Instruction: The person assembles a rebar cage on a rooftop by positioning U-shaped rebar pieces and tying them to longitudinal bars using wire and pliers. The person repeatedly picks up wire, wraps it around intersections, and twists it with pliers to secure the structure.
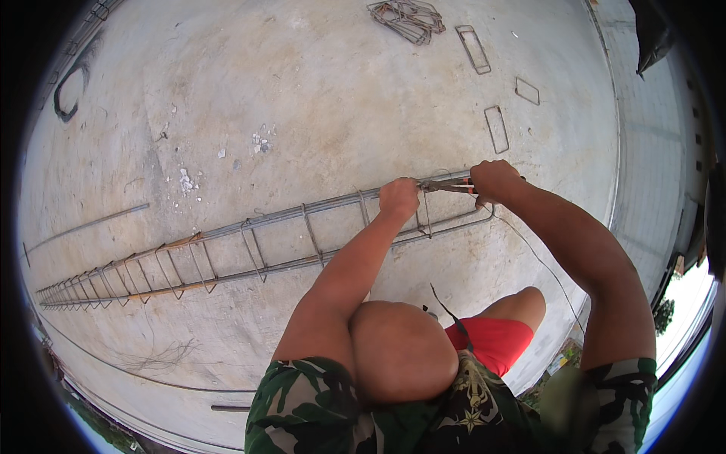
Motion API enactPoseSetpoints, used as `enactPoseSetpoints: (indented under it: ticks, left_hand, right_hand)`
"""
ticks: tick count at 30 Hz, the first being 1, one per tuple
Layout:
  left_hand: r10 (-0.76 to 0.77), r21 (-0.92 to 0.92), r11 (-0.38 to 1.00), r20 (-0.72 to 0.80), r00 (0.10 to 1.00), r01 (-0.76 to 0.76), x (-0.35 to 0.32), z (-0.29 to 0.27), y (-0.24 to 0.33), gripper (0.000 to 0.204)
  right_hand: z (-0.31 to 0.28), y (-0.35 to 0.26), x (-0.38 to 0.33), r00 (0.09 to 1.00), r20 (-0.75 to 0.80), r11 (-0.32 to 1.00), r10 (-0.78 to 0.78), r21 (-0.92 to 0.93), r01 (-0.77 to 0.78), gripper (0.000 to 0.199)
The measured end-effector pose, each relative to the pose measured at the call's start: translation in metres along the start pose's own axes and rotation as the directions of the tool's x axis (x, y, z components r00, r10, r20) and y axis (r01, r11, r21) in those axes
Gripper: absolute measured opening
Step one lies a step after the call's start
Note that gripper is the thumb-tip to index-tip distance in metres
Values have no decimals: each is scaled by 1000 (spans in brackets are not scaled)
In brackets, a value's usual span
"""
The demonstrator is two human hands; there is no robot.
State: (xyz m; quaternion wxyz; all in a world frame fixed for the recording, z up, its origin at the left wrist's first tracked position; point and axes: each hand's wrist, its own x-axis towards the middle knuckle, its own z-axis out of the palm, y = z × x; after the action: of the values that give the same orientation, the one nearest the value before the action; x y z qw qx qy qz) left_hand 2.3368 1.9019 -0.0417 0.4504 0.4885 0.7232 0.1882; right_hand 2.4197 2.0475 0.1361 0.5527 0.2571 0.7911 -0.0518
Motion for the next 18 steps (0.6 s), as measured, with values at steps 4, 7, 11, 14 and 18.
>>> enactPoseSetpoints:
  ticks: [4,7,11,14,18]
  left_hand:
    - [-31,-8,999,38,999,31,-1,-7,8,16]
    - [-40,7,999,45,998,39,-1,-8,11,15]
    - [-28,34,999,28,999,27,-1,-6,6,15]
    - [-48,6,999,32,998,48,-1,-6,5,16]
    - [10,2,1000,-42,999,-10,-3,2,-3,18]
  right_hand:
    - [-22,-4,-3,921,356,935,155,249,-253,27]
    - [-19,-3,-4,973,196,978,123,140,-152,33]
    - [8,3,-8,884,-395,878,-249,-478,34,45]
    - [-1,13,-12,650,-564,691,-509,-718,-83,40]
    - [-7,15,4,784,-472,737,-402,-675,-28,30]
